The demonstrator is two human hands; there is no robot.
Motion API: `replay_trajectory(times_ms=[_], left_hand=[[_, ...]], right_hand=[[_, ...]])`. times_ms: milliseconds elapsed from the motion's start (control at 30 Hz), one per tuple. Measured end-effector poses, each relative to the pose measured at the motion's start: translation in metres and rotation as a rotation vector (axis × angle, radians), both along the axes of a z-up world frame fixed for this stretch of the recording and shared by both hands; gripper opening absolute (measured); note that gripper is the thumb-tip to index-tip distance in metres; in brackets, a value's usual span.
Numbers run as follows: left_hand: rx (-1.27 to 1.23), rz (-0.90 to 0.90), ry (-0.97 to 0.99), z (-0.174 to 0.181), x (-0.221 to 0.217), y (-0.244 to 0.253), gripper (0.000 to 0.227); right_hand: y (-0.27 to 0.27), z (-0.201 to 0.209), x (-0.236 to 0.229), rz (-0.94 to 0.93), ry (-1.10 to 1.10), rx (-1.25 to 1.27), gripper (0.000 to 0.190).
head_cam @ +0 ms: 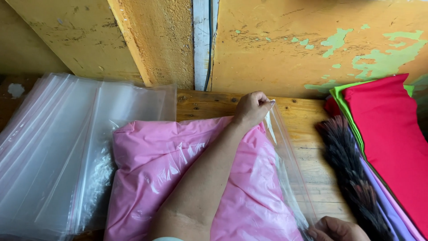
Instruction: Inserting a pink garment into a plastic bag, sealing the adhesive strip, and cleaning the package with a duster.
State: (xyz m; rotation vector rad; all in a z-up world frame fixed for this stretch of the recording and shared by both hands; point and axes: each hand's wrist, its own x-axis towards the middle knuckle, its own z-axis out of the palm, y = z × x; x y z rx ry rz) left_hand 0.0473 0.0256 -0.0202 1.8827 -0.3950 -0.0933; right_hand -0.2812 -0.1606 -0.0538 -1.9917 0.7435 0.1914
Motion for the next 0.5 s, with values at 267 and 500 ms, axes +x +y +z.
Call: replay_trajectory(times_ms=[267,500], left_hand=[[-0.124,-0.111,0.05,-0.004,-0.002,0.001,0.013],[-0.137,-0.104,-0.001,-0.017,0.002,-0.003,0.008]], right_hand=[[0.039,0.095,0.108,0.232,-0.08,-0.211,0.042],[0.053,0.084,0.202,0.33,-0.265,-0.168,0.033]])
